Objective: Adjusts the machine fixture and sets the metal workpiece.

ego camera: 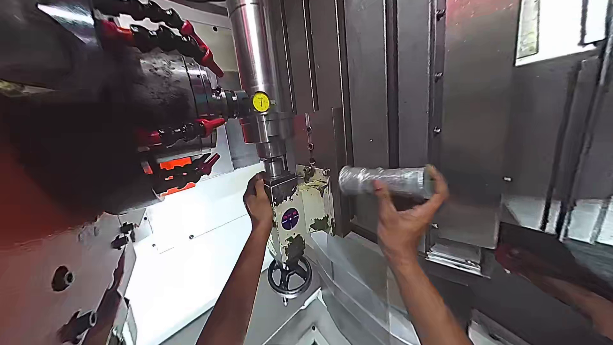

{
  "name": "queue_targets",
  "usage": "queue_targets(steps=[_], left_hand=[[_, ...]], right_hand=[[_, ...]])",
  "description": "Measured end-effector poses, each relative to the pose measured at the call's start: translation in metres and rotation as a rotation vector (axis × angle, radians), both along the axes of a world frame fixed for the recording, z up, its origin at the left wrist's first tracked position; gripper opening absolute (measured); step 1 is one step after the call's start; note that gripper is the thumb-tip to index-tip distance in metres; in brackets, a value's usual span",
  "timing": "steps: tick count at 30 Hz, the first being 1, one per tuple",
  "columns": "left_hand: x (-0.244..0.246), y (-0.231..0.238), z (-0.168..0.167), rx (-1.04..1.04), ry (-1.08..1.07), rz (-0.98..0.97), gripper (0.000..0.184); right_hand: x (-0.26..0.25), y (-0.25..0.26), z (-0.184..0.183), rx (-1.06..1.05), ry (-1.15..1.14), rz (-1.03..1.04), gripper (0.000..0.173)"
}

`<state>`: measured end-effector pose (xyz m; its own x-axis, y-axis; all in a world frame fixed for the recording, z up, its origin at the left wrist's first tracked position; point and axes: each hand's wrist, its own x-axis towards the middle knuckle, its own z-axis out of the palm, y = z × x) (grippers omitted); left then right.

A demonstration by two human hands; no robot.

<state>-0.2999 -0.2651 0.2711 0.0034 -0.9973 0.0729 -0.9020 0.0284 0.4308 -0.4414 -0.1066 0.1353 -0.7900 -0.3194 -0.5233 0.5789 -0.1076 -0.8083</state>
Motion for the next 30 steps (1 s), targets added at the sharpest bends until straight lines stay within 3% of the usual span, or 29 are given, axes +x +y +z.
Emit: queue_targets(steps=[3, 6, 10, 14, 19, 24, 30], left_hand=[[0.0, 0.0, -0.001, -0.003, -0.021, 0.016, 0.036], [0.0, 0.006, 0.002, 0.004, -0.038, 0.017, 0.036], [-0.001, 0.004, 0.001, 0.006, -0.047, 0.004, 0.037], [-0.001, 0.001, 0.001, 0.006, -0.026, 0.004, 0.037], [-0.002, 0.0, 0.0, -0.001, -0.015, 0.026, 0.035], [0.0, 0.005, 0.002, 0.01, -0.042, 0.027, 0.035], [0.002, 0.005, 0.003, 0.002, -0.087, 0.023, 0.036]], right_hand=[[0.015, -0.01, 0.002, 0.041, 0.051, -0.036, 0.096], [0.052, -0.025, 0.005, -0.009, -0.009, 0.094, 0.094], [0.037, -0.016, 0.005, -0.049, -0.08, 0.155, 0.09], [0.005, 0.001, -0.003, 0.003, -0.066, 0.077, 0.092], [-0.027, 0.003, -0.002, 0.012, 0.064, -0.174, 0.095], [0.047, -0.017, 0.011, -0.021, 0.01, 0.114, 0.091], [0.037, -0.008, 0.013, -0.031, -0.071, 0.237, 0.09]])
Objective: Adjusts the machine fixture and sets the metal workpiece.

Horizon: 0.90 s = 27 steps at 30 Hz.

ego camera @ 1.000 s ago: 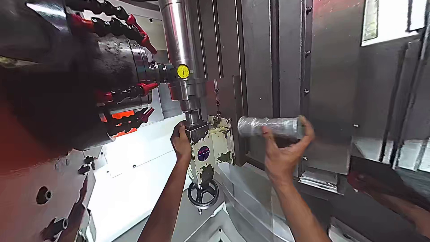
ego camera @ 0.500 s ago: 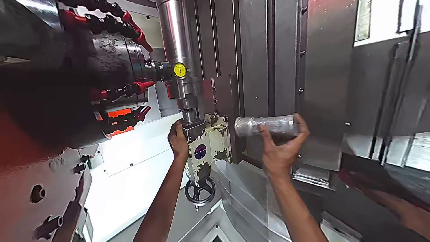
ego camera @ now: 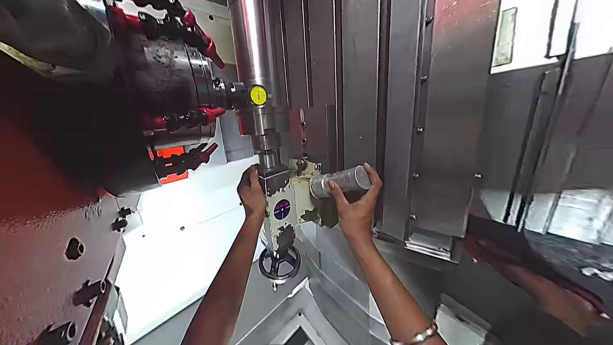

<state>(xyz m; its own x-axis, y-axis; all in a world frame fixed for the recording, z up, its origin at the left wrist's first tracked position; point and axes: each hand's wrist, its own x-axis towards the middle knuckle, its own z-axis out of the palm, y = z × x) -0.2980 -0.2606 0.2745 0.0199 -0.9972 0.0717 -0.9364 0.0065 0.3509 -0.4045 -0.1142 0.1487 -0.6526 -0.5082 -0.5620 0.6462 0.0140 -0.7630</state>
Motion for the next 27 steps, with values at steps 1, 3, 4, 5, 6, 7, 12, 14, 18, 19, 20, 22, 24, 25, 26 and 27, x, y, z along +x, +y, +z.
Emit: queue_targets(steps=[1, 3, 4, 5, 6, 7, 12, 14, 18, 19, 20, 22, 24, 25, 26, 27], left_hand=[[-0.004, -0.007, -0.001, -0.005, 0.005, -0.015, 0.036], [-0.007, -0.008, -0.002, 0.008, -0.024, -0.005, 0.038], [-0.004, -0.001, -0.001, 0.022, -0.039, 0.017, 0.038], [0.002, 0.003, 0.001, 0.03, -0.039, 0.028, 0.039], [0.005, 0.002, 0.0, 0.029, -0.024, 0.022, 0.039], [0.004, -0.003, -0.002, 0.022, -0.001, 0.008, 0.039], [0.006, -0.003, -0.003, 0.054, 0.015, 0.033, 0.04], [0.007, -0.004, -0.003, 0.055, -0.004, 0.042, 0.042], [0.009, -0.004, -0.003, 0.054, -0.023, 0.039, 0.043], [0.009, -0.004, -0.003, 0.057, -0.024, 0.034, 0.044], [0.008, -0.005, -0.003, 0.061, -0.025, 0.029, 0.044], [0.008, -0.003, -0.003, 0.07, -0.029, 0.021, 0.045], [0.007, -0.004, -0.004, 0.07, -0.036, 0.015, 0.045], [0.007, -0.004, -0.003, 0.071, -0.051, 0.018, 0.047], [0.007, -0.003, -0.002, 0.071, -0.072, 0.018, 0.049], [0.007, -0.002, 0.001, 0.069, -0.094, 0.009, 0.051]], right_hand=[[-0.008, -0.003, -0.006, -0.003, 0.008, -0.002, 0.091], [-0.025, 0.003, -0.014, 0.018, 0.0, -0.001, 0.091], [-0.03, 0.012, -0.015, 0.039, -0.018, 0.0, 0.091], [-0.036, 0.019, -0.015, 0.06, -0.021, -0.008, 0.09], [-0.043, 0.019, -0.018, 0.072, -0.004, -0.024, 0.09], [-0.053, 0.017, -0.023, 0.072, 0.024, -0.044, 0.089], [-0.107, 0.022, -0.023, 0.177, 0.143, 0.249, 0.091], [-0.129, 0.017, -0.016, 0.236, 0.21, 0.515, 0.092], [-0.139, -0.01, -0.005, 0.28, 0.437, 0.98, 0.085], [-0.134, -0.017, -0.004, 0.284, 0.486, 1.035, 0.085], [-0.129, -0.023, -0.003, 0.282, 0.516, 1.066, 0.083], [-0.124, -0.028, 0.004, 0.254, 0.554, 1.097, 0.075], [-0.131, -0.029, 0.01, 0.219, 0.646, 1.097, 0.065], [-0.139, -0.031, 0.012, 0.216, 0.702, 1.112, 0.057], [-0.148, -0.035, 0.01, 0.229, 0.761, 1.163, 0.052], [-0.16, -0.037, 0.009, 0.213, 0.808, 1.199, 0.048]])
